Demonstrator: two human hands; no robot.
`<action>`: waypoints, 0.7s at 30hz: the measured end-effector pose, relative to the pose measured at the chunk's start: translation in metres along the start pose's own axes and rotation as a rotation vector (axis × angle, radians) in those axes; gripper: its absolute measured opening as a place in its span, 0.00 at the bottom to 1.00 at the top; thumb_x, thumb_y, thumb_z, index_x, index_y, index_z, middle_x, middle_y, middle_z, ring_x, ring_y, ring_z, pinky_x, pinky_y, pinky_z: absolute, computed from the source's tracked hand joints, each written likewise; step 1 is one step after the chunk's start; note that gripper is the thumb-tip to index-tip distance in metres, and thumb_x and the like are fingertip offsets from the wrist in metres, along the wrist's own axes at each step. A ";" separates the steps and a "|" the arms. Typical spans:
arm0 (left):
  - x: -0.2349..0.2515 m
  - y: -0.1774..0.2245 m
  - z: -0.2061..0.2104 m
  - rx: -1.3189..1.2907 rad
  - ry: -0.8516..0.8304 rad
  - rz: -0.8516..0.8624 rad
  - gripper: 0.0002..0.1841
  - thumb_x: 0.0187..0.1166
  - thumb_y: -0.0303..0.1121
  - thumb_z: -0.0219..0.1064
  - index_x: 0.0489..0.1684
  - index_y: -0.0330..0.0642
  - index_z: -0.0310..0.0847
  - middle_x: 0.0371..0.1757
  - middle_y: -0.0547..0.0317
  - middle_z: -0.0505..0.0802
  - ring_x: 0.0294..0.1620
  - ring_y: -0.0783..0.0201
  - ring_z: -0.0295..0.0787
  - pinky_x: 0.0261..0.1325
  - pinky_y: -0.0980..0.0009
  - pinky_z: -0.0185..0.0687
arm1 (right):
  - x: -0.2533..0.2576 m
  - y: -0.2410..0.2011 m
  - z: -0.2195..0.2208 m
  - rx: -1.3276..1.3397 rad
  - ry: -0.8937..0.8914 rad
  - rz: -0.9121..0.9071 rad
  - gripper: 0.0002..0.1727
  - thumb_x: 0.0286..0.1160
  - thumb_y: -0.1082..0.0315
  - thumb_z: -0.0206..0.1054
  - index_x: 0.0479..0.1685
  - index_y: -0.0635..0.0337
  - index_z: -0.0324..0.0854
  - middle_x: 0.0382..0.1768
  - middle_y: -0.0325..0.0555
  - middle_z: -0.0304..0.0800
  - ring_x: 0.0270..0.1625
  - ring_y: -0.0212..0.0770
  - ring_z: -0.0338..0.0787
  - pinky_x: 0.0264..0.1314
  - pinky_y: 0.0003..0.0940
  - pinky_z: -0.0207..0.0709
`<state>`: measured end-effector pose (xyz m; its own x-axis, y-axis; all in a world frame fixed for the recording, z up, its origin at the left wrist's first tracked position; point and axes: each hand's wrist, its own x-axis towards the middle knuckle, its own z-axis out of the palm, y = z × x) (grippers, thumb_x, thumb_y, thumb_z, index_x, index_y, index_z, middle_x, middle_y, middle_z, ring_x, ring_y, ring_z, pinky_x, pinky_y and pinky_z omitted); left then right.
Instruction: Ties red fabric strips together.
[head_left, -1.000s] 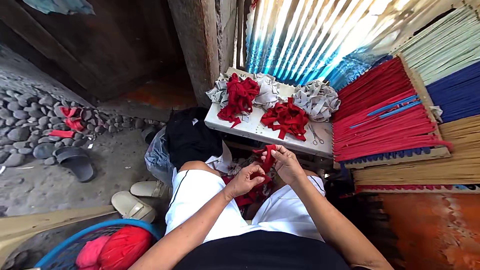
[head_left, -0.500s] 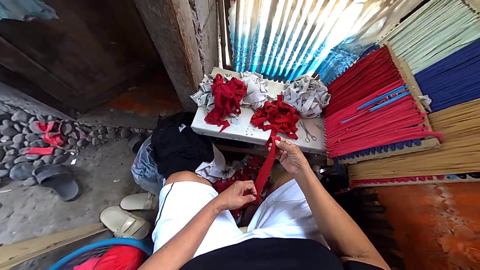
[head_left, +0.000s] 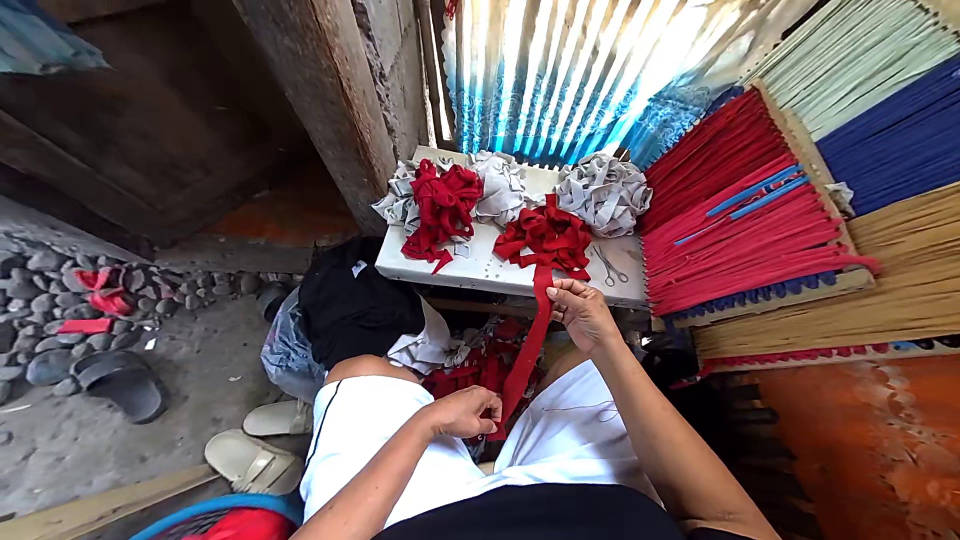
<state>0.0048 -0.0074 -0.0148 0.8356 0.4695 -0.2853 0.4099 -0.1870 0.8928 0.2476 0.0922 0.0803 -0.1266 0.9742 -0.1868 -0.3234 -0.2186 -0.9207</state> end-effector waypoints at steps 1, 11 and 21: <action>0.000 -0.001 0.000 0.006 -0.009 -0.007 0.09 0.79 0.30 0.67 0.41 0.30 0.86 0.46 0.42 0.91 0.50 0.52 0.87 0.58 0.52 0.79 | -0.001 -0.001 0.000 -0.011 -0.001 -0.017 0.04 0.75 0.79 0.69 0.42 0.63 0.87 0.33 0.44 0.91 0.29 0.33 0.88 0.36 0.31 0.87; -0.003 0.003 -0.011 -0.525 0.674 0.389 0.09 0.77 0.33 0.71 0.38 0.35 0.88 0.71 0.48 0.87 0.73 0.61 0.83 0.75 0.62 0.79 | -0.023 0.017 0.011 -0.372 -0.214 -0.221 0.06 0.70 0.80 0.73 0.42 0.64 0.87 0.32 0.43 0.91 0.33 0.33 0.89 0.41 0.31 0.87; 0.000 0.004 -0.002 -0.792 0.984 0.386 0.02 0.73 0.23 0.73 0.37 0.34 0.90 0.52 0.53 0.93 0.52 0.66 0.91 0.60 0.67 0.88 | -0.045 0.069 0.029 -0.460 -0.305 -0.261 0.03 0.70 0.78 0.73 0.40 0.66 0.88 0.45 0.48 0.91 0.40 0.37 0.91 0.46 0.33 0.89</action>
<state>0.0056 -0.0069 -0.0106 0.0984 0.9898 0.1029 -0.3976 -0.0557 0.9159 0.2040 0.0315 0.0355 -0.3825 0.9175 0.1090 0.0500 0.1384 -0.9891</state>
